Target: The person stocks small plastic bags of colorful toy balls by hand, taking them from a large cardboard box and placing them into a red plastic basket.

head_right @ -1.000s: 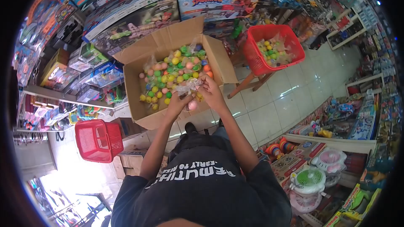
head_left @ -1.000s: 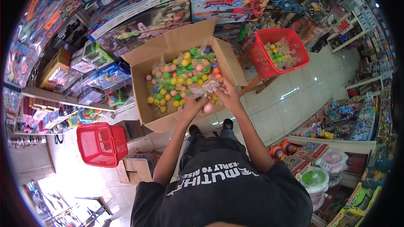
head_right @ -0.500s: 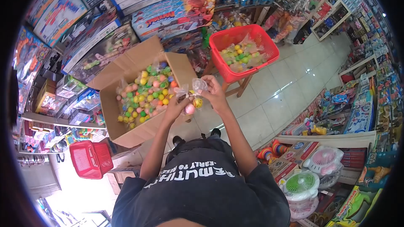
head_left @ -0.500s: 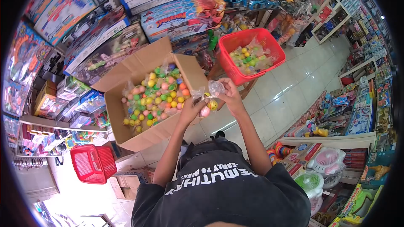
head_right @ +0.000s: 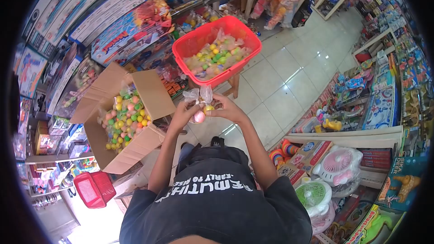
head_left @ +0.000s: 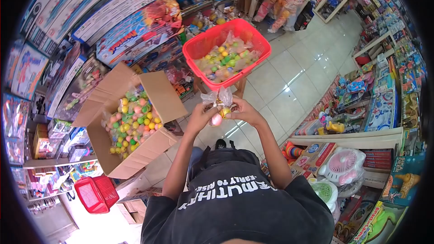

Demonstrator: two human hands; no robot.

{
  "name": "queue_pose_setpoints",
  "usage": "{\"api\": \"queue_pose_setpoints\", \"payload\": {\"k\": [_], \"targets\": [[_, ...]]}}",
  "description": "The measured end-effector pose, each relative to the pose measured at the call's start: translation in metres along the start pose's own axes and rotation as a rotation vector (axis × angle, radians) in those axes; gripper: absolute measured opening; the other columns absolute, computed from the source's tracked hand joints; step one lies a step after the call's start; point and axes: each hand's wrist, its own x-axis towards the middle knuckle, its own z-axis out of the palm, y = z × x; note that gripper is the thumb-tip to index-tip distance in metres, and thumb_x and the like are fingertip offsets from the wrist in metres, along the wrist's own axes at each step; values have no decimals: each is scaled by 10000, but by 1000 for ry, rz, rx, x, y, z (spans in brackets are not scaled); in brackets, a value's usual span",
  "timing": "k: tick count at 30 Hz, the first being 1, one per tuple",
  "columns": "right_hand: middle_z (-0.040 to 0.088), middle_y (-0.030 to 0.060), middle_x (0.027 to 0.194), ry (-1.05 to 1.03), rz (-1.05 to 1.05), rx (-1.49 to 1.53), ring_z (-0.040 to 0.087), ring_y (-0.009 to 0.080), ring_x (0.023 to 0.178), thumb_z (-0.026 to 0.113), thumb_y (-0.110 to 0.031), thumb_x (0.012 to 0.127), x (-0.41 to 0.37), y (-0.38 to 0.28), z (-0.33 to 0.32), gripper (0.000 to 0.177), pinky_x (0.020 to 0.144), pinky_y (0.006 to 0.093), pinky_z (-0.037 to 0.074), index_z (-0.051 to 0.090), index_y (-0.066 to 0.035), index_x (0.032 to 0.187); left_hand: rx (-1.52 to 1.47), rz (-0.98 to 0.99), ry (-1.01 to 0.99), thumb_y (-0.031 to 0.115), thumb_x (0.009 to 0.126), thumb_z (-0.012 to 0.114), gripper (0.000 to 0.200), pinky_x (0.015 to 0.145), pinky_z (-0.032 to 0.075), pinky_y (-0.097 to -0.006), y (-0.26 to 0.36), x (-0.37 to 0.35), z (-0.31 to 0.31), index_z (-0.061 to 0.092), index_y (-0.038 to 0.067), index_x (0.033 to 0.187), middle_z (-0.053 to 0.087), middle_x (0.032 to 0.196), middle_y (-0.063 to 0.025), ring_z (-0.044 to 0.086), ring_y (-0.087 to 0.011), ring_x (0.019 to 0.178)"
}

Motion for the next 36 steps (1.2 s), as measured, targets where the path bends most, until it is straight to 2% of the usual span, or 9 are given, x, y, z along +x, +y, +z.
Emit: {"api": "queue_pose_setpoints", "payload": {"k": [3,5,14,18,24,26,29,32,36], "targets": [[555,-3,925,89,-41,-138,504,76,849,671,-178,774,-4,0,-17,355,725,210,409,575,1,1065,16,-24,-40,180,820,576,257,639,423,-250,-4,16,14,613,-42,945,623,796,-49,531,-79,710],[594,-3,865,215,-70,33,532,67,798,635,-131,802,-2,3,-25,254,704,209,421,604,14,1008,51,-40,-69,171,822,569,243,641,421,-247,-6,25,21,611,-48,917,616,791,-43,530,-79,708],[625,21,875,407,-155,81,555,79,801,616,-117,819,6,-16,-72,208,723,238,444,612,17,979,-57,-49,-197,164,830,577,299,719,451,-262,8,79,44,569,-49,1039,611,916,-62,559,-103,806],[609,25,920,385,-108,80,552,81,842,609,-119,826,32,-16,-108,265,754,237,438,581,19,1050,-87,-60,-192,144,824,586,309,745,456,-273,4,121,46,554,-47,1064,608,943,-70,566,-117,828],[582,10,966,93,9,-64,537,81,845,626,-159,816,91,-14,-155,371,728,245,439,514,-12,1137,-46,78,-13,137,793,604,274,712,449,-264,-1,177,30,589,-39,1001,622,871,-68,564,-113,803],[580,2,906,41,40,-254,528,82,794,641,-178,799,111,-11,-170,350,695,256,438,539,-18,1093,-37,37,10,139,793,601,260,673,443,-253,-5,195,20,596,-36,985,619,842,-60,556,-100,763],[578,7,852,23,-2,-203,522,84,752,646,-180,787,146,-8,-185,304,665,260,434,567,-14,1029,-11,-136,8,136,800,580,224,579,409,-223,1,219,5,609,-25,952,597,765,-33,518,-67,656],[590,55,812,79,9,-312,537,99,729,646,-192,786,170,-3,-193,262,642,252,430,581,3,949,-190,-74,92,132,808,565,205,545,373,-216,-12,243,-5,616,-23,931,553,702,2,479,-56,616],[595,86,831,132,0,-452,553,136,735,637,-196,792,196,-3,-201,288,659,272,439,561,14,973,-131,-61,285,134,836,548,170,588,355,-196,-48,257,-30,616,-13,885,523,715,25,458,-45,650]]}}
